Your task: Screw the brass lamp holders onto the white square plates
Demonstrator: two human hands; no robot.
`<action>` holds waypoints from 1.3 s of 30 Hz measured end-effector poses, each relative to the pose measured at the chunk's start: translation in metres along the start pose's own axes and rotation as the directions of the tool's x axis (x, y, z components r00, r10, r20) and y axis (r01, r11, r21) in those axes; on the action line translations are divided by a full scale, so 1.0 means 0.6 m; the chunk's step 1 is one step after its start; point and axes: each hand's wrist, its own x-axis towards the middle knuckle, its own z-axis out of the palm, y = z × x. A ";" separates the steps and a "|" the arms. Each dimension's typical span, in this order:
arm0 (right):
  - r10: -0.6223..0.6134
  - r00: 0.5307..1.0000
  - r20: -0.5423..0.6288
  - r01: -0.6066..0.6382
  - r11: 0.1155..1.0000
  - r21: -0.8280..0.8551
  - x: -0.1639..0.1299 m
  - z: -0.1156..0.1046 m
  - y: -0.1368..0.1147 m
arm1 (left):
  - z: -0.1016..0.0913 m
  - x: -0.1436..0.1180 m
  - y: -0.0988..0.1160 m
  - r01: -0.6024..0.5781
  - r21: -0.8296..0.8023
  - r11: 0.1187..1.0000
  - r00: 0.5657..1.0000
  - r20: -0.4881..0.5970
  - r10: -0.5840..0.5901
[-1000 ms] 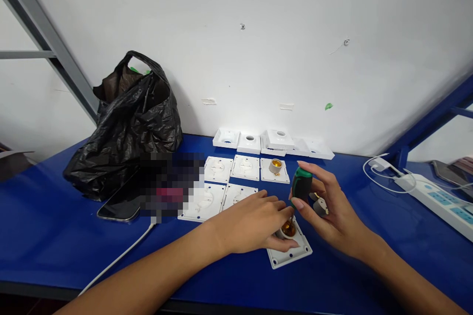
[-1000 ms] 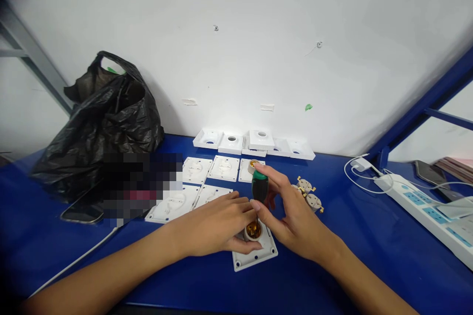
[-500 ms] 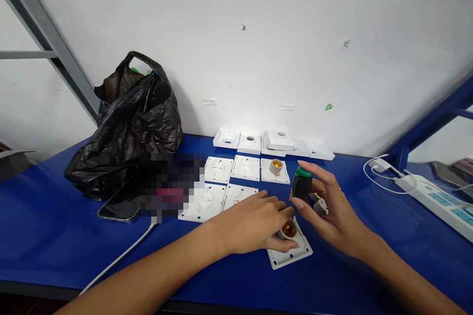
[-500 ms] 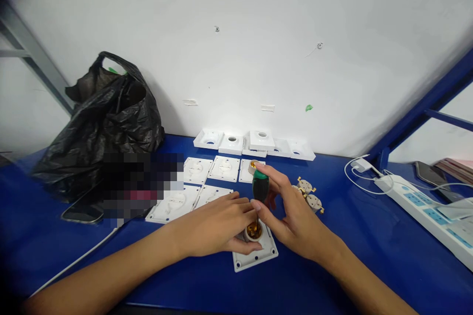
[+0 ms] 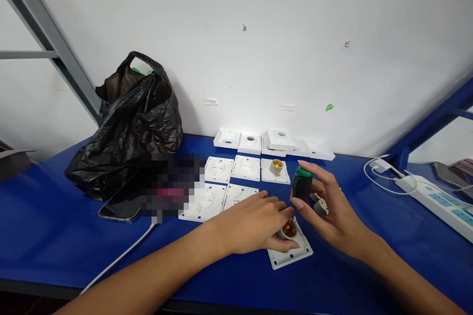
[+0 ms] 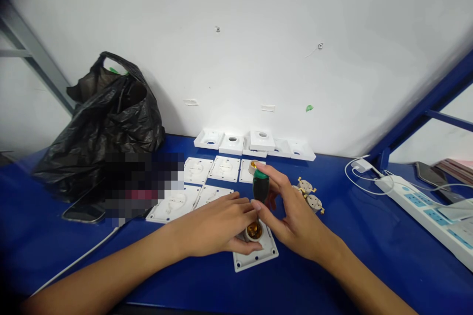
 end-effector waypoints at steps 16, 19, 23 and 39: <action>0.022 0.999 0.030 -0.022 1.000 -0.007 0.003 0.000 -0.001 | -0.003 0.000 0.002 0.008 0.014 1.000 1.000 0.019 -0.009; 0.017 1.000 0.025 -0.017 1.000 -0.009 0.004 0.000 -0.001 | -0.004 0.001 0.001 0.007 0.019 1.000 1.000 0.024 -0.007; 0.009 1.000 0.015 -0.009 1.000 -0.008 0.003 0.001 0.001 | -0.004 0.001 0.002 0.005 0.021 1.000 1.000 0.022 -0.005; 0.018 1.000 0.019 -0.018 1.000 -0.010 0.002 0.001 0.002 | 0.001 -0.001 0.000 0.003 -0.006 1.000 1.000 -0.017 -0.004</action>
